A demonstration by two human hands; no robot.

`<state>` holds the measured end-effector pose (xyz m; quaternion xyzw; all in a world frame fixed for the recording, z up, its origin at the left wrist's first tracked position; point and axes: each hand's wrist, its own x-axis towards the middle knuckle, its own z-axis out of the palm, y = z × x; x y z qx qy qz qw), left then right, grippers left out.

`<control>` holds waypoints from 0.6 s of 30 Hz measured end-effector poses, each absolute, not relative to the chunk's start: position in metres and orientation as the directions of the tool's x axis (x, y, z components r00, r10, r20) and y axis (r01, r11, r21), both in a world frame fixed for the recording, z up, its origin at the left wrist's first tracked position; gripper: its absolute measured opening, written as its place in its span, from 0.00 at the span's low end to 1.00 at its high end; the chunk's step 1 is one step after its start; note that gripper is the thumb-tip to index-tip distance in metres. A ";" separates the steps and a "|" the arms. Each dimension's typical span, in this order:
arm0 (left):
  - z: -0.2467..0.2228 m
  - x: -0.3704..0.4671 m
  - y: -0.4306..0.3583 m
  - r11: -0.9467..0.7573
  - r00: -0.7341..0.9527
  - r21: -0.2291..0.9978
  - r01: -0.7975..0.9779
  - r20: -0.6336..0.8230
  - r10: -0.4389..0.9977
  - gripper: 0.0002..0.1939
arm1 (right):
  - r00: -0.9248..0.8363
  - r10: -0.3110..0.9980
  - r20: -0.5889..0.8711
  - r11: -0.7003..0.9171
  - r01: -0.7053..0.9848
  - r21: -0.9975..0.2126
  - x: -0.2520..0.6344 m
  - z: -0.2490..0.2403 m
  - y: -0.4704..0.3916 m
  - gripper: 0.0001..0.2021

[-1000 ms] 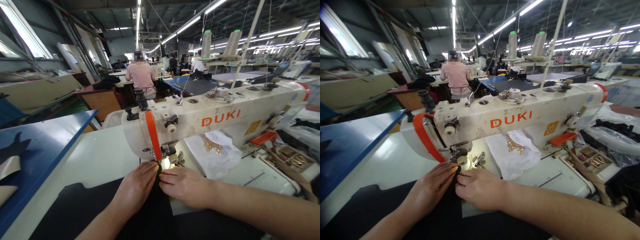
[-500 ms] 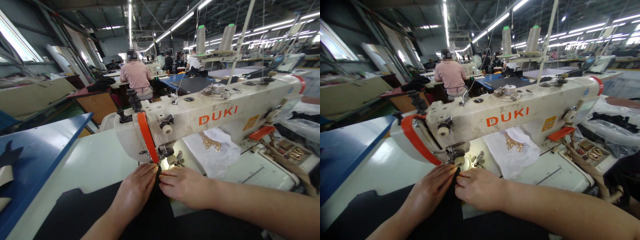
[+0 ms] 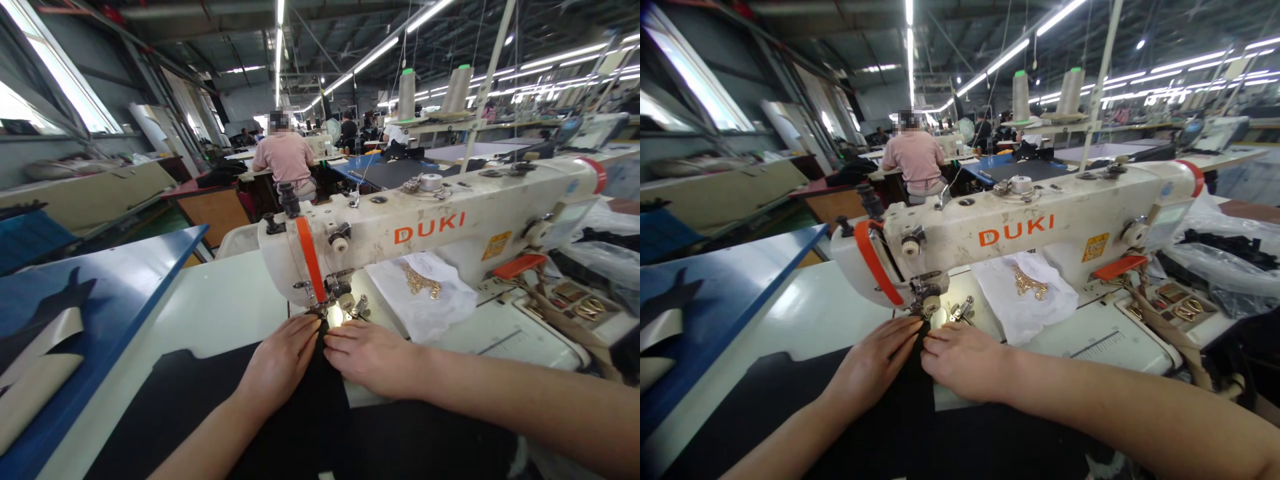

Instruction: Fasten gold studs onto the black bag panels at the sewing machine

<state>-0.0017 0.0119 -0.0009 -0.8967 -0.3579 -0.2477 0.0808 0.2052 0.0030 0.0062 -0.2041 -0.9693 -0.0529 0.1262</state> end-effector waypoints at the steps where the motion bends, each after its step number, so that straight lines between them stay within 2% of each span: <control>1: -0.001 -0.002 0.011 -0.730 0.625 0.021 0.683 0.500 0.599 0.13 | -0.886 0.386 0.258 0.910 0.411 0.052 0.205 0.007 0.003 0.09; 6: -0.001 -0.002 0.012 -0.752 0.667 -0.035 0.658 0.490 0.561 0.14 | -0.890 0.390 0.237 0.912 0.408 0.029 0.204 0.007 0.003 0.09; 18: 0.000 -0.001 0.015 -0.752 0.668 -0.066 0.656 0.516 0.536 0.16 | -0.884 0.375 0.280 0.918 0.395 0.017 0.204 0.001 0.007 0.08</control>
